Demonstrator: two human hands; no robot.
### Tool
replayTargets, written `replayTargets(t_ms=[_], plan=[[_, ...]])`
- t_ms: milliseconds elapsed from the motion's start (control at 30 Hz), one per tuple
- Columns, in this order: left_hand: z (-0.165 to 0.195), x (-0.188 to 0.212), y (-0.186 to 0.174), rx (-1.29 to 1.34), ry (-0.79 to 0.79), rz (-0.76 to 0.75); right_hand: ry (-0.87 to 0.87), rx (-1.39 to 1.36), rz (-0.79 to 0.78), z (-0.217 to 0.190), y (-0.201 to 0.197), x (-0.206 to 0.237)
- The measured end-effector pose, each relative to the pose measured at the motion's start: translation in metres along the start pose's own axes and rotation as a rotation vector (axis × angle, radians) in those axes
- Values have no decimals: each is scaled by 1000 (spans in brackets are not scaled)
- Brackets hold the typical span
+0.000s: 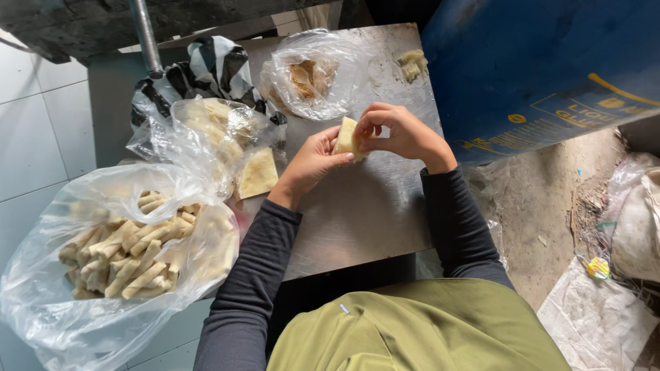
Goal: The person sits at a metal table and rolls thin pieces of dough by hand into tight cylinders, placing each finished roll into a large plastic bag filled with similar rolls. They occasionally press and flatten a dough sheet on the table before tearing off pieces to roll.
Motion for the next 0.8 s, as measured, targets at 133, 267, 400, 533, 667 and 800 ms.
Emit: replayTargets(t_ms=[133, 267, 400, 533, 667, 800], plan=[[7, 6, 6, 18, 14, -43, -29, -3, -20, 2, 4, 6], [17, 11, 8, -54, 39, -39, -28, -106, -12, 14, 5, 7], [11, 14, 5, -102, 15, 2, 7, -278, -16, 31, 8, 9], [-12, 8, -9, -179, -68, 130, 77, -338, 11, 46, 11, 6], [-32, 3, -15, -243, -68, 207, 84, -319, -17, 48, 15, 8], [-31, 5, -13, -223, -34, 176, 99, -675, 460, 55, -25, 18]])
Point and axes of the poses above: each hand's wrist, its own x-axis away from the middle knuckle, its own y-axis out of the palm, z = x × y, the point moved 5 cm from there along -x, towards the middle knuckle, and after that the axes turned 10 degrees about -x, right-handed, at the moved point
